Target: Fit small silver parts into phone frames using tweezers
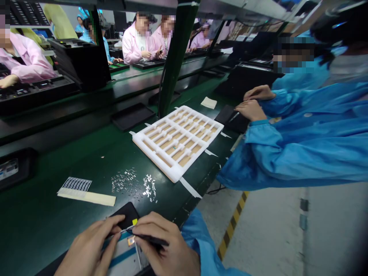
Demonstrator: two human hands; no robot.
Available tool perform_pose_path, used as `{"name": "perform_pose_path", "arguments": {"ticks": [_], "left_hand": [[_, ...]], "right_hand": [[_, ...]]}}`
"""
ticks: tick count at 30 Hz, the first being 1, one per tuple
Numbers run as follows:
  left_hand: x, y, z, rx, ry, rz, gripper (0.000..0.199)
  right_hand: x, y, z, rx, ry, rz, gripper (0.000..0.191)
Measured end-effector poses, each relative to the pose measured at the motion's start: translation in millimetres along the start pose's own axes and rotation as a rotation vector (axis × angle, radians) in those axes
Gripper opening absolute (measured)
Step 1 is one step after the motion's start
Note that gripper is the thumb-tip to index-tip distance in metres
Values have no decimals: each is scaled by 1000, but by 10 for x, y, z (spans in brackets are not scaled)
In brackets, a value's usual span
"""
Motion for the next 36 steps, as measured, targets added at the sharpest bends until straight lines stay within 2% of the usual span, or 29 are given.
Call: {"name": "perform_pose_path", "arguments": {"ticks": [3,5,6,8,12,15,17,21,28,33,36], "left_hand": [[-81,112,53,185,97,-179,32],[-119,145,57,260,99,-222,41],[-139,114,39,255,79,-226,43],[-218,-56,-39,169,72,-279,42],[-461,-581,-266,-26,224,-507,52],[-486,-869,-400,-88,247,-577,49],[-440,-953,-438,-103,225,-596,44],[-373,-964,-432,-127,197,-618,37],[-376,-990,-431,-133,178,-606,35],[-340,-1072,-432,-137,184,-514,31],[-384,-1054,-427,-162,209,-419,31]], "right_hand": [[40,-11,26,25,54,24,19],[71,-21,45,38,91,69,18],[79,-21,51,49,108,85,18],[82,-8,48,74,120,72,16],[-45,36,-1,103,203,-49,14],[-147,46,-25,88,278,-68,14],[-154,54,-26,86,278,-56,14],[-143,65,-9,71,277,-53,15],[-233,73,-16,91,296,-16,14],[-244,92,11,69,291,-1,15],[-242,116,36,65,282,-17,14]]}}
Point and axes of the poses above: each hand's wrist, its own z-axis away from the middle knuckle, its own x-axis out of the palm, y = z × x, the point moved 6 cm from there along -z, towards the middle knuckle, and after that the axes turned 6 degrees about y, right-handed, at the moved point
